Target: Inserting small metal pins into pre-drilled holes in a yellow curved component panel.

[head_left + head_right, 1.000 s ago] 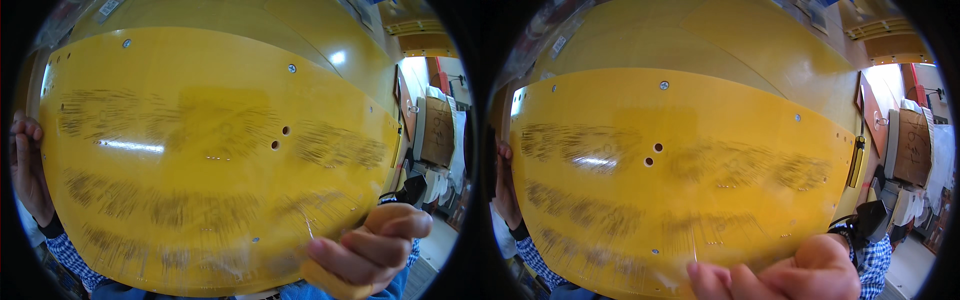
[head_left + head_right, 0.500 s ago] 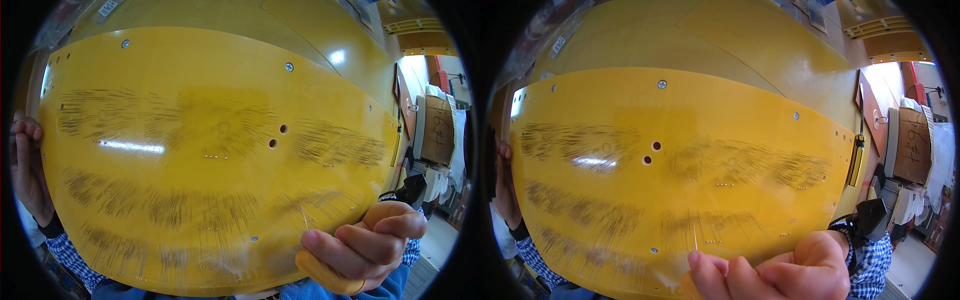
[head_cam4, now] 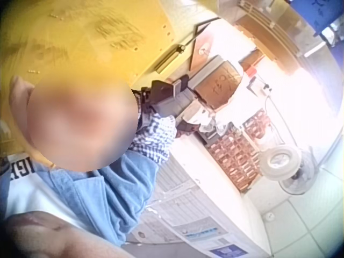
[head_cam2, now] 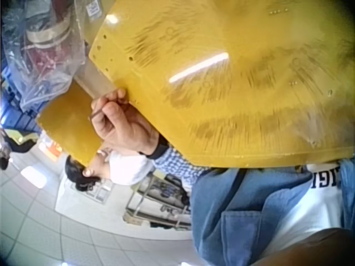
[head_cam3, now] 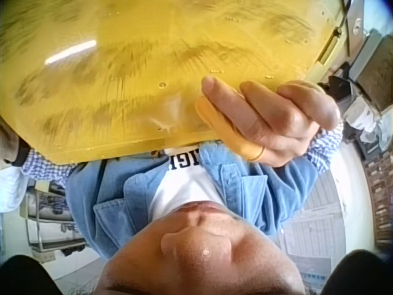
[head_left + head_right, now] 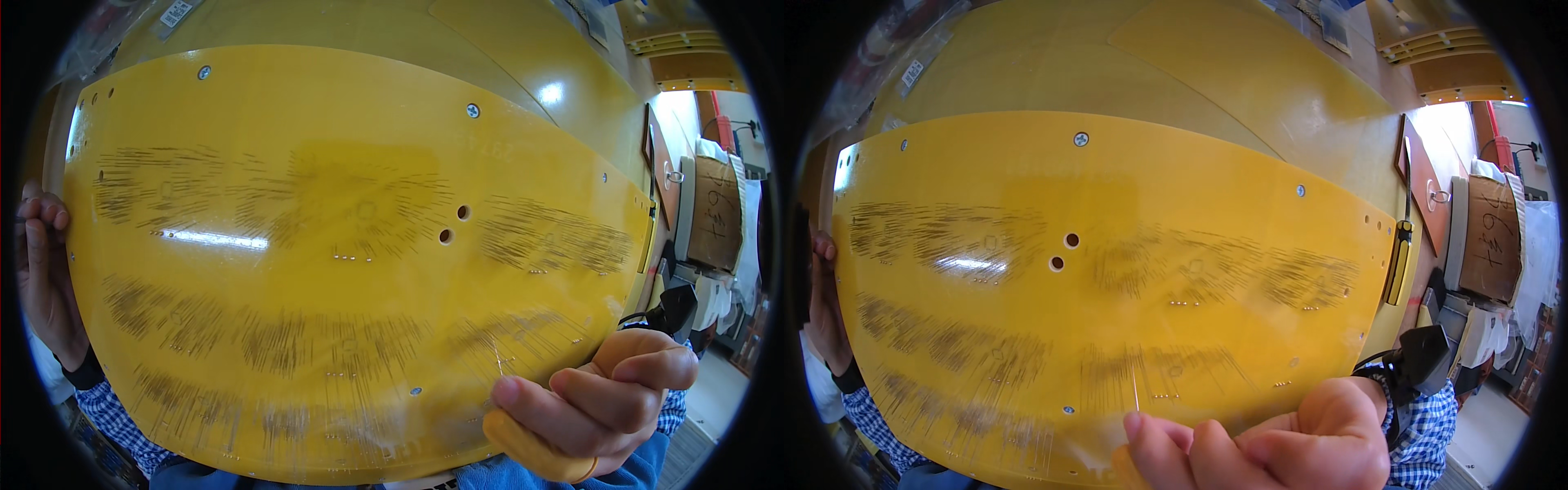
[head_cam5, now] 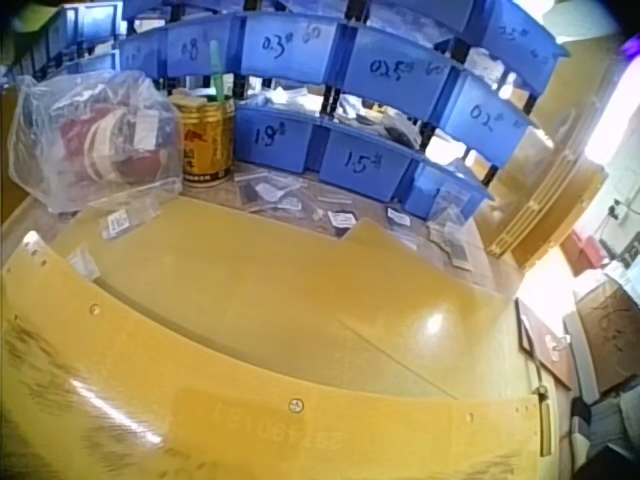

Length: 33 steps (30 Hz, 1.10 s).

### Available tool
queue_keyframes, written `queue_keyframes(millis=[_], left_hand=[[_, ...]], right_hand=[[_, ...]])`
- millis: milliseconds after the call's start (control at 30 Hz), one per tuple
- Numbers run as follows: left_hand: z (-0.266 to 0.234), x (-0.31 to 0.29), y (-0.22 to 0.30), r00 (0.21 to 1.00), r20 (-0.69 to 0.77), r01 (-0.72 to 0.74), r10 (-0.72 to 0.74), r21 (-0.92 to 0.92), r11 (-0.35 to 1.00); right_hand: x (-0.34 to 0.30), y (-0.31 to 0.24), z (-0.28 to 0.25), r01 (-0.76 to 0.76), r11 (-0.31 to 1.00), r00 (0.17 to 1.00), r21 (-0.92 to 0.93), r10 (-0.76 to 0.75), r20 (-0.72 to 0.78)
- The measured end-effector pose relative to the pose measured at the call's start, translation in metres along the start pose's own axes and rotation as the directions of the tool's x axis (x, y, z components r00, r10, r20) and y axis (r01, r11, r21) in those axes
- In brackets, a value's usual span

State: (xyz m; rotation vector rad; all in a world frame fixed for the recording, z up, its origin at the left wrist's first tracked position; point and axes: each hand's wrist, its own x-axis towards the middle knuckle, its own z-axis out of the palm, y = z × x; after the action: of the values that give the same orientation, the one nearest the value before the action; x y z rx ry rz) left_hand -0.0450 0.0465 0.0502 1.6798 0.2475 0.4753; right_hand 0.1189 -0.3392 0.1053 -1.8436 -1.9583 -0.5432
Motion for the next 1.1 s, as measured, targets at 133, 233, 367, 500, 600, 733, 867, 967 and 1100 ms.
queue_keyframes(millis=[133,233,367,500,600,733,867,967,1100], left_hand=[[-0.003,-0.003,0.001,0.999,0.013,0.04,-0.04,-0.023,0.999],[0.0,-0.001,0.0,0.999,0.02,0.034,-0.033,-0.041,0.999],[-0.003,-0.007,0.0,0.998,0.01,0.057,-0.057,-0.048,0.997],[-0.001,0.001,0.002,0.999,0.018,0.033,-0.032,-0.022,0.999],[0.0,0.01,0.004,0.996,0.081,-0.05,0.042,0.1,0.994],[-0.002,0.002,0.021,1.0,0.03,-0.004,0.0,0.13,0.992],[0.014,0.007,0.002,0.998,0.019,-0.058,0.057,0.057,0.997],[0.026,0.008,0.011,0.997,-0.038,-0.067,0.065,-0.037,0.997],[0.03,0.018,0.003,1.0,-0.007,-0.025,0.024,-0.09,0.996]], right_hand=[[0.0,0.0,0.002,-0.025,0.999,1.0,0.025,0.024,0.008],[0.0,-0.002,0.0,-0.015,1.0,1.0,-0.015,0.015,0.002],[-0.006,-0.012,0.01,-0.015,1.0,0.997,-0.004,0.015,-0.07],[-0.006,-0.034,0.001,-0.392,0.91,0.911,-0.137,0.405,0.083],[-0.001,-0.029,-0.004,-0.378,0.918,0.923,-0.12,0.383,0.023],[-0.003,0.007,-0.008,-0.353,0.901,0.922,0.253,0.381,-0.068],[0.029,-0.002,-0.045,-0.646,0.683,0.726,0.342,0.688,-0.003],[0.035,0.039,-0.039,-0.231,0.613,0.935,0.756,0.354,0.0],[0.072,-0.014,-0.039,-0.246,0.424,0.823,0.871,0.566,-0.043]])
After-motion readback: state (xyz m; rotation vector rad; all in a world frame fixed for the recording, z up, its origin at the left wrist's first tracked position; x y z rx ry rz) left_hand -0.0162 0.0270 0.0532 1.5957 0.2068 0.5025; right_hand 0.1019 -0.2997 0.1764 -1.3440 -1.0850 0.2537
